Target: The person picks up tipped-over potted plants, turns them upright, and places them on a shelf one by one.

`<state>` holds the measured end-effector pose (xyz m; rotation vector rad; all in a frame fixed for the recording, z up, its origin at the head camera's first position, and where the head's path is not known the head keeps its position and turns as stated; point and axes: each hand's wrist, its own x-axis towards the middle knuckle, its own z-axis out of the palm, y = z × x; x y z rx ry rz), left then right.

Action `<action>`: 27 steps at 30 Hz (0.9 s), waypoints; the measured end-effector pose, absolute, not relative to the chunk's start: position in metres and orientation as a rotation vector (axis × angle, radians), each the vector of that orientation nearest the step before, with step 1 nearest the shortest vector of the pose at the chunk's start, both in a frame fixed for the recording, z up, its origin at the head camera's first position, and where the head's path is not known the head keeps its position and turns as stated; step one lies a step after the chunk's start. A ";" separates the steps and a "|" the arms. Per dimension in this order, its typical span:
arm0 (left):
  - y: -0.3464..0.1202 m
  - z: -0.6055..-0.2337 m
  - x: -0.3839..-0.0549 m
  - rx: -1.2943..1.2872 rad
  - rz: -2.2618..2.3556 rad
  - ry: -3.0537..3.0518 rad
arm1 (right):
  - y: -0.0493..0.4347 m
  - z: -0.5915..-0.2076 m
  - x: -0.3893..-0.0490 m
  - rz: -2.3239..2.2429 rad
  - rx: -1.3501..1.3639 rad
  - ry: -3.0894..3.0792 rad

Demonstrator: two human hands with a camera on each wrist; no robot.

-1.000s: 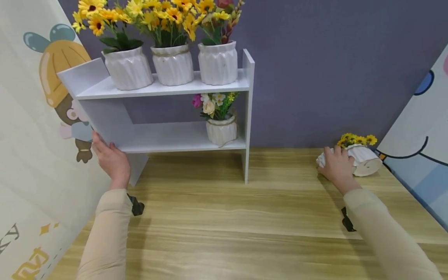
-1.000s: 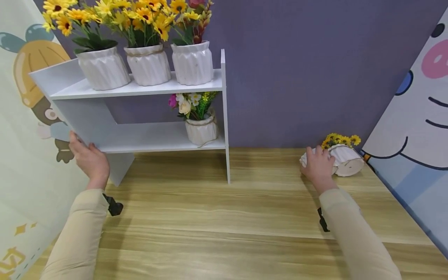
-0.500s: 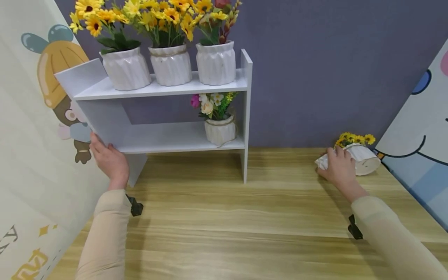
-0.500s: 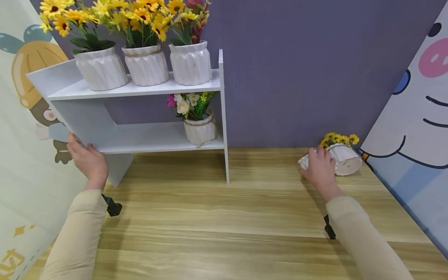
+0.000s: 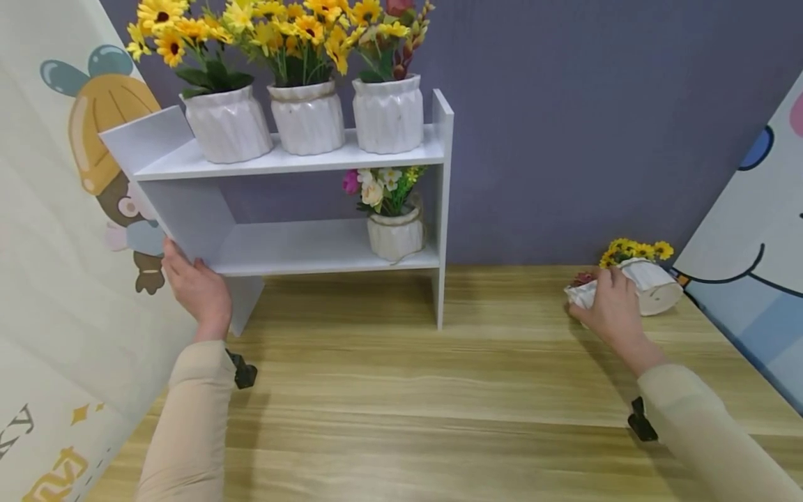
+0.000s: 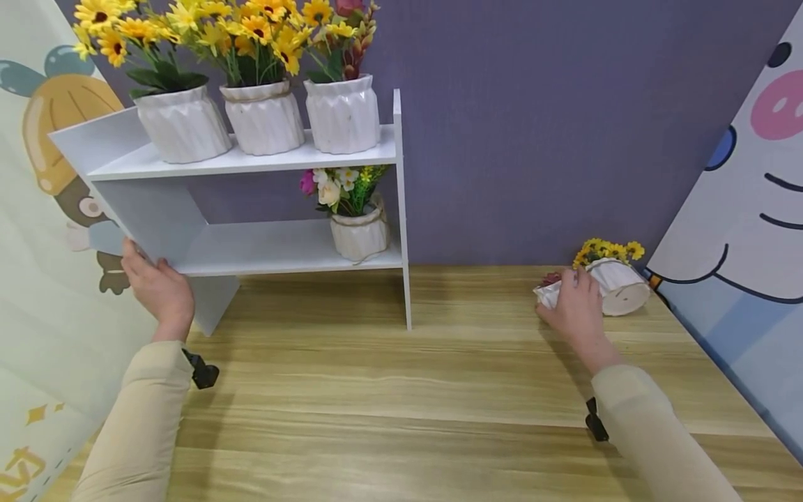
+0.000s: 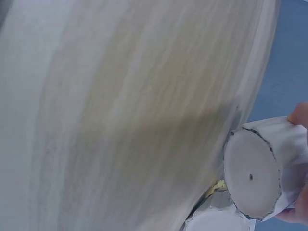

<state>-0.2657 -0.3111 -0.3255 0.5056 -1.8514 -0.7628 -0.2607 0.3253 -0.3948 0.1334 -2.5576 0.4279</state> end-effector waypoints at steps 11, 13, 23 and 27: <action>-0.310 -0.326 -0.266 0.503 -0.763 -1.847 | 0.331 -0.392 -0.249 0.479 0.015 -2.577; -0.310 -0.326 -0.265 0.498 -0.766 -1.849 | 0.331 -0.390 -0.247 0.486 0.000 -2.607; -0.310 -0.326 -0.265 0.519 -0.802 -1.874 | 0.335 -0.392 -0.241 0.489 -0.054 -2.658; -0.311 -0.325 -0.265 0.518 -0.797 -1.869 | 0.337 -0.393 -0.238 0.512 -0.073 -2.663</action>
